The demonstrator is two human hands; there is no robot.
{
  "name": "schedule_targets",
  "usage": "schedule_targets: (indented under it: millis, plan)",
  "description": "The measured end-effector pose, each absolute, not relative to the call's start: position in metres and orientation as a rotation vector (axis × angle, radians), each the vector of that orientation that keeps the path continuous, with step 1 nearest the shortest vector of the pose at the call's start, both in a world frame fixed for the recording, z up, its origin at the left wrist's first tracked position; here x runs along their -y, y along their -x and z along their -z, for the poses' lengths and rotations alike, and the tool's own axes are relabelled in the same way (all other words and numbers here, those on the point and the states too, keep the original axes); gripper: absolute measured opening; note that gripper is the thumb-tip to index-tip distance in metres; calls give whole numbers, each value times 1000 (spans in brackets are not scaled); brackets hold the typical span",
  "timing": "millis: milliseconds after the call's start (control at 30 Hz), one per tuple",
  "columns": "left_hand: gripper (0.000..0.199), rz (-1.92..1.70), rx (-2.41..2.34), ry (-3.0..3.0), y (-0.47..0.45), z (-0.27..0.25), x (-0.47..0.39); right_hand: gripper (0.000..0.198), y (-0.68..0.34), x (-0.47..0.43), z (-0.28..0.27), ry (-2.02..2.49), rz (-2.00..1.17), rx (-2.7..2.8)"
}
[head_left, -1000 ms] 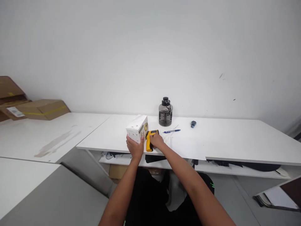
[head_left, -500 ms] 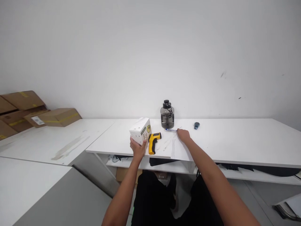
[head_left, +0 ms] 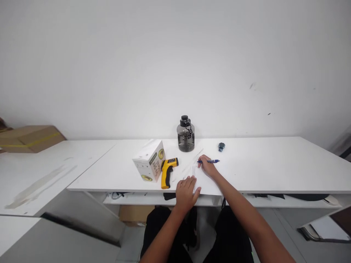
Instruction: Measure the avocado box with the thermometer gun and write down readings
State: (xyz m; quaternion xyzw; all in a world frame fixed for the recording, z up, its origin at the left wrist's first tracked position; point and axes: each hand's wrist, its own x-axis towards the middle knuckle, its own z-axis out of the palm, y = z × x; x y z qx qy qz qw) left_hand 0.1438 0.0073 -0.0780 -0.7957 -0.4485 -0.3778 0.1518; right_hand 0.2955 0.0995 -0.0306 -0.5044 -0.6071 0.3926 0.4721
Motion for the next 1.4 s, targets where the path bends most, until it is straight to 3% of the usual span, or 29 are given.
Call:
schedule_targets:
  millis: [367,1400]
  plan:
    - [33,1196,1260,2212,-142,93,-10,40,-295,-103,34,1358,-818,1600]
    - [34,1271,1231,2154,-145,89,-10,32,-295,-106,34,1369,-870,1546]
